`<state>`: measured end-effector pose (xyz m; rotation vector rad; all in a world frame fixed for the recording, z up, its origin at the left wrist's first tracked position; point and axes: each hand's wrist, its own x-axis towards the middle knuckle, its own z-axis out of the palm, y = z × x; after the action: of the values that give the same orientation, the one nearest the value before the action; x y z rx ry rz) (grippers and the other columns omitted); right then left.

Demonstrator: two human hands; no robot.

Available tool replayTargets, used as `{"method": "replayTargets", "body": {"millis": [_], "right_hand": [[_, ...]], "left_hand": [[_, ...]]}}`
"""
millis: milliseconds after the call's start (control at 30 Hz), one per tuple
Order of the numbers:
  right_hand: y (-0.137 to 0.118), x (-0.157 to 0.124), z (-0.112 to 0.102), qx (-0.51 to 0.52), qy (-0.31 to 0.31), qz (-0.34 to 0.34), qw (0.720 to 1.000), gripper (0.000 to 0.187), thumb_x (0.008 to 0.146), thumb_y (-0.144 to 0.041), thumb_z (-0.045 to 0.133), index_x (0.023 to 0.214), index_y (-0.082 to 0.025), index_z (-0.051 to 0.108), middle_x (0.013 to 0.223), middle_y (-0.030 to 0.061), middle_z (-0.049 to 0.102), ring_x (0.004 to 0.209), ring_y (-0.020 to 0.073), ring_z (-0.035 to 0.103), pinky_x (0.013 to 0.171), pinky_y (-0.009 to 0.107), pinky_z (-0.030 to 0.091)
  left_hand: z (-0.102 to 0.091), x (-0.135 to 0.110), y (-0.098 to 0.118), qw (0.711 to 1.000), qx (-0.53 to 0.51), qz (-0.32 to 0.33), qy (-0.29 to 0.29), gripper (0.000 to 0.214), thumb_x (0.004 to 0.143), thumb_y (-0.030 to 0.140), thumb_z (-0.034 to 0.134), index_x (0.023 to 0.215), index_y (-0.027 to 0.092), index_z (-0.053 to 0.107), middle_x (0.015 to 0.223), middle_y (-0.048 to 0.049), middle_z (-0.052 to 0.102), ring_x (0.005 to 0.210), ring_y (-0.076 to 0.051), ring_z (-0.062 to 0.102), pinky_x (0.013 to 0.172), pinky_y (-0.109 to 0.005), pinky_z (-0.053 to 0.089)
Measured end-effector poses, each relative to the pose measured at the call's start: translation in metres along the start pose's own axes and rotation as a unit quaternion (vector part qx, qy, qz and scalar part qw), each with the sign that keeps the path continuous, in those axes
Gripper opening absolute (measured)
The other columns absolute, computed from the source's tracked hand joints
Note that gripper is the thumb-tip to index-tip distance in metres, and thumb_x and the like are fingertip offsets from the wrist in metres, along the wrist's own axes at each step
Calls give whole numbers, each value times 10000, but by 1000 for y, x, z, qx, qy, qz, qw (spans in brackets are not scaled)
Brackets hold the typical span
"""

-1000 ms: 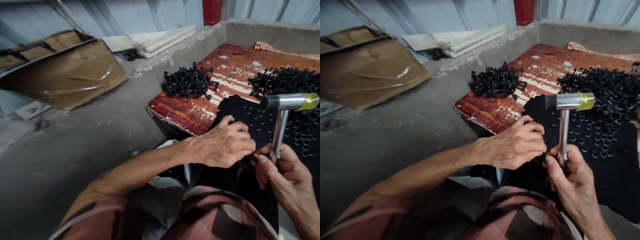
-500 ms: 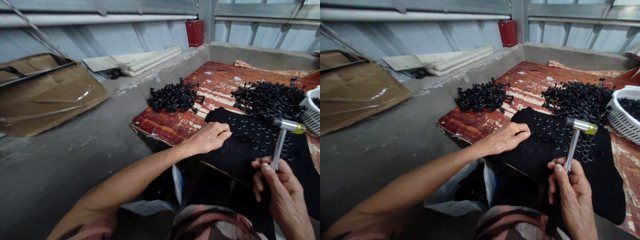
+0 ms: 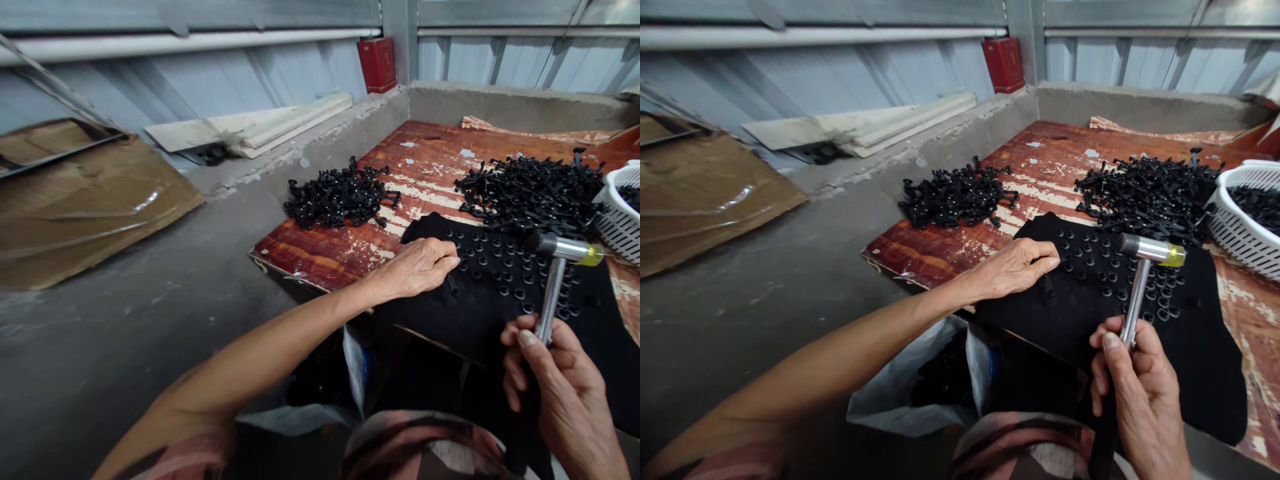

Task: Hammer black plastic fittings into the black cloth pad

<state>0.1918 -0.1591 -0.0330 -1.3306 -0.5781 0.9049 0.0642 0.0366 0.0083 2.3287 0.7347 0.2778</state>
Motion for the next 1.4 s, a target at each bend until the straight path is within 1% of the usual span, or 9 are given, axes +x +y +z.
{"method": "replayTargets", "body": {"millis": [467,767,900,1033,1133,1200,1300,1333,1400], "right_hand": [[3,0,0,-8,-7,5,1000,245,834,-392,722,993,-244,608,833,-1,634,440,79,499,314,209,443],[0,-3,3,-14,8,-1,1000,236,836,-406,720,974,-244,617,806,-11,626,427,67,479,304,189,428],[-1,-3,5,-16,11,7,1000,244,832,-413,723,974,-244,618,801,-12,626,431,68,482,310,189,431],[1,-3,4,-22,18,16,999,285,826,-443,720,1006,-243,623,795,-11,618,435,73,478,310,193,427],[2,-2,-1,-36,-11,32,999,379,831,-478,699,1126,-259,608,823,-3,619,446,86,486,310,207,426],[0,-1,-5,-81,-39,43,995,439,844,-500,672,1207,-268,587,835,2,619,441,89,484,309,211,421],[-10,2,-8,-203,-58,-2,977,526,902,-506,579,1368,-272,513,836,17,631,419,91,465,304,211,406],[-14,4,-8,-250,-66,-38,965,544,922,-490,546,1414,-267,482,842,29,642,425,100,479,316,218,422],[-22,8,-9,-333,-85,-134,929,535,953,-424,499,1460,-259,450,898,63,677,514,138,574,410,250,507]], "left_hand": [[2,2,3,999,31,-10,3,229,906,265,432,714,175,519,600,42,407,589,-102,397,587,-242,274],[3,2,4,998,55,-15,2,235,914,256,434,723,171,540,603,40,418,590,-100,409,595,-242,298],[3,2,6,996,86,-11,5,244,922,259,433,743,172,574,615,25,492,605,-116,473,613,-248,337],[7,2,6,985,170,22,26,261,928,241,423,749,164,598,689,-34,623,701,-170,598,691,-288,402],[9,3,5,980,199,22,25,281,933,249,410,759,163,612,723,-63,665,739,-205,644,711,-314,423],[9,3,5,981,194,17,21,291,935,258,401,770,166,622,726,-64,674,737,-211,655,696,-310,426],[9,3,5,983,181,14,23,277,928,253,409,795,171,639,718,-53,682,731,-206,665,666,-290,422],[9,3,5,983,180,13,25,273,926,251,414,799,170,642,720,-55,687,732,-207,669,661,-288,422],[10,3,5,982,187,13,29,278,927,252,418,793,165,646,737,-69,701,749,-218,682,668,-294,429]]}}
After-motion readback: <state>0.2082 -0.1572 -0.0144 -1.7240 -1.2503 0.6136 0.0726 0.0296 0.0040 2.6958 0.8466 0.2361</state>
